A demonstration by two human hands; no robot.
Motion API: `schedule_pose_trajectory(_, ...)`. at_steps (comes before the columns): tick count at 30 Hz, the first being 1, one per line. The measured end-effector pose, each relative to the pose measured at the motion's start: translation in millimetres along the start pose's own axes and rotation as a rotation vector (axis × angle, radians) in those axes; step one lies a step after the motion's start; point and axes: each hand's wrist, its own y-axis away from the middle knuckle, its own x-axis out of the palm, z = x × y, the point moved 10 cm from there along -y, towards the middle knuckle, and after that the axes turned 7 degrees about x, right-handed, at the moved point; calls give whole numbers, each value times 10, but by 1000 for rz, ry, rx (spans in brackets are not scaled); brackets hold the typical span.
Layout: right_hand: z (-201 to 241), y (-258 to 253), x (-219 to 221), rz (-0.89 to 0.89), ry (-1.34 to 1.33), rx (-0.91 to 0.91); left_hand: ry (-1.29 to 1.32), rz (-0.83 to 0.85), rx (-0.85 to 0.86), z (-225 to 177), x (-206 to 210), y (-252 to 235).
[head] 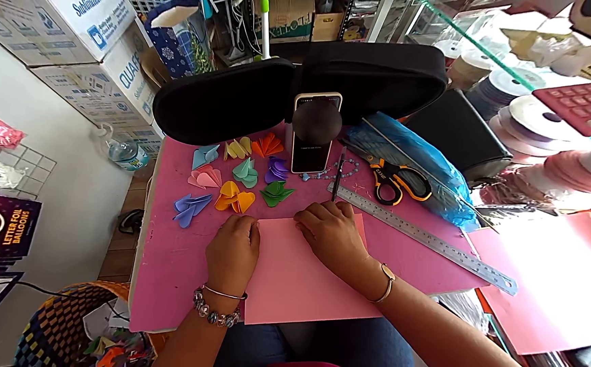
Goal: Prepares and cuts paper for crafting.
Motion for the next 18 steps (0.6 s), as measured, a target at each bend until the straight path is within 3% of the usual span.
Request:
schedule_pose_trajectory(14, 24, 86, 8, -16, 123, -78, -126, -38, 22, -42, -21, -6)
schedule_pose_trajectory(18, -11, 54, -2, 24, 87, -82, -219, -127, 136, -216, -170, 57)
